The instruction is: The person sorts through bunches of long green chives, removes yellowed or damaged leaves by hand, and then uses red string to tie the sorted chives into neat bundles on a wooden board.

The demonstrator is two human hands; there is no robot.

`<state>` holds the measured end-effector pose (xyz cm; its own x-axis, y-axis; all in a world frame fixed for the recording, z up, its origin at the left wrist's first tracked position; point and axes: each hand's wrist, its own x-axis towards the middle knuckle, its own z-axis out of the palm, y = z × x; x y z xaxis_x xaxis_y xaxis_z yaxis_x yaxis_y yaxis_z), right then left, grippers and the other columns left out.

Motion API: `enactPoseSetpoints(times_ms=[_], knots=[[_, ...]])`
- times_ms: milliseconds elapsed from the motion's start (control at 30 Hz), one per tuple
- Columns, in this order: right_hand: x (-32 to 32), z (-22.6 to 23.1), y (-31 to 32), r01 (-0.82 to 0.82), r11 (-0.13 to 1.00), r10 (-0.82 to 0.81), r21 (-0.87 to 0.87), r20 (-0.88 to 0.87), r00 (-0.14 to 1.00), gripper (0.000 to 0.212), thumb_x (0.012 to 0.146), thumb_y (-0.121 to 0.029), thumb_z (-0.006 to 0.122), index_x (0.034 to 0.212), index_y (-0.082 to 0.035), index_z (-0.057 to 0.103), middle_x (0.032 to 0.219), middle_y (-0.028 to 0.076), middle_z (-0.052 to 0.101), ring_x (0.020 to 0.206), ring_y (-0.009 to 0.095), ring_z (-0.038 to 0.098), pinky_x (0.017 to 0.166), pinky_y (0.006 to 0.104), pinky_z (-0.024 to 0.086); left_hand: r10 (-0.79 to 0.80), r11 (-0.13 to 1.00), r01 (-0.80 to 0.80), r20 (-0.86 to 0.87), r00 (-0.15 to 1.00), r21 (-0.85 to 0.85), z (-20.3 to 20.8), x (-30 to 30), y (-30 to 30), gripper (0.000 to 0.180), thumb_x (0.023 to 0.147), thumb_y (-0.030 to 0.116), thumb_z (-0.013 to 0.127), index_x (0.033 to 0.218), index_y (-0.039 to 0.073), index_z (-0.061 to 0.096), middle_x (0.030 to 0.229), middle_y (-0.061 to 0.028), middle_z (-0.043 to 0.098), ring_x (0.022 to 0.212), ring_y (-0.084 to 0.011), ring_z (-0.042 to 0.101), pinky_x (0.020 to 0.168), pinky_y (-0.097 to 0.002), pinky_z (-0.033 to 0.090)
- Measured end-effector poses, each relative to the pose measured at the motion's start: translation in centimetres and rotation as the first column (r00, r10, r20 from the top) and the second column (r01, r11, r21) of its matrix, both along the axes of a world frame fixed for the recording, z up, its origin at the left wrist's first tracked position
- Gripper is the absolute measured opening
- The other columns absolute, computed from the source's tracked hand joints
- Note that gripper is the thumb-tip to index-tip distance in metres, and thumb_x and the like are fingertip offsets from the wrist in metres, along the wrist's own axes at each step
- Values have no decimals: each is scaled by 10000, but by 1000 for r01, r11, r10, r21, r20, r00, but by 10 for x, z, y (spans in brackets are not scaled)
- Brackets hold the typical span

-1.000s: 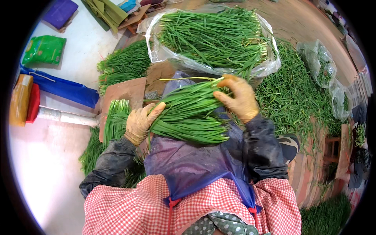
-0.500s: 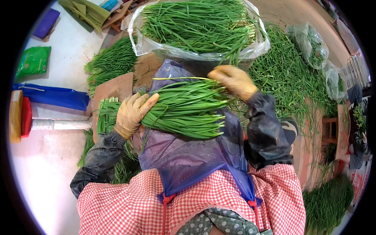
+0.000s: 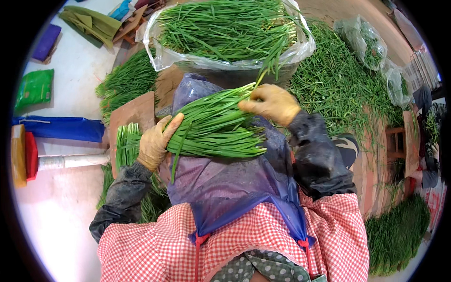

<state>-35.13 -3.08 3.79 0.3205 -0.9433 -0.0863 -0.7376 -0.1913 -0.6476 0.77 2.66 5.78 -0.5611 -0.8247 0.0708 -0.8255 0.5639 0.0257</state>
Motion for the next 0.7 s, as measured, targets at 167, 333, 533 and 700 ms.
enactPoseSetpoints(times_ms=[167,333,533,700], knots=[[6,-26,2,63,942,-91,-329,-71,993,286,867,-337,610,892,-73,716,997,126,650,937,351,606,820,466,482,-103,993,95,-125,987,-66,-11,-4,-9,777,813,49,619,1508,245,332,1270,-145,585,940,-366,647,752,-412,535],[-26,-76,-19,465,766,-472,-445,101,876,242,904,-287,554,856,-58,615,941,173,623,899,387,601,787,476,493,-68,997,64,-141,988,-38,-29,5,-15,772,824,44,618,1514,237,329,1259,-149,596,973,-362,645,767,-407,533],[-115,-116,-20,712,702,-690,-10,-258,676,529,948,-467,497,1264,-55,598,1275,191,602,1178,340,580,973,426,453,-88,996,81,-190,978,-45,-32,8,-18,816,783,57,681,1510,204,339,1316,-157,566,1064,-372,623,838,-410,523],[-3,-117,-24,-138,850,-488,509,858,158,952,907,-758,354,1477,4,346,1512,167,386,1375,297,382,1141,445,288,-145,979,104,-242,959,-176,-36,-2,-21,909,741,120,767,1516,91,293,1397,-207,490,1182,-403,559,942,-436,486]])
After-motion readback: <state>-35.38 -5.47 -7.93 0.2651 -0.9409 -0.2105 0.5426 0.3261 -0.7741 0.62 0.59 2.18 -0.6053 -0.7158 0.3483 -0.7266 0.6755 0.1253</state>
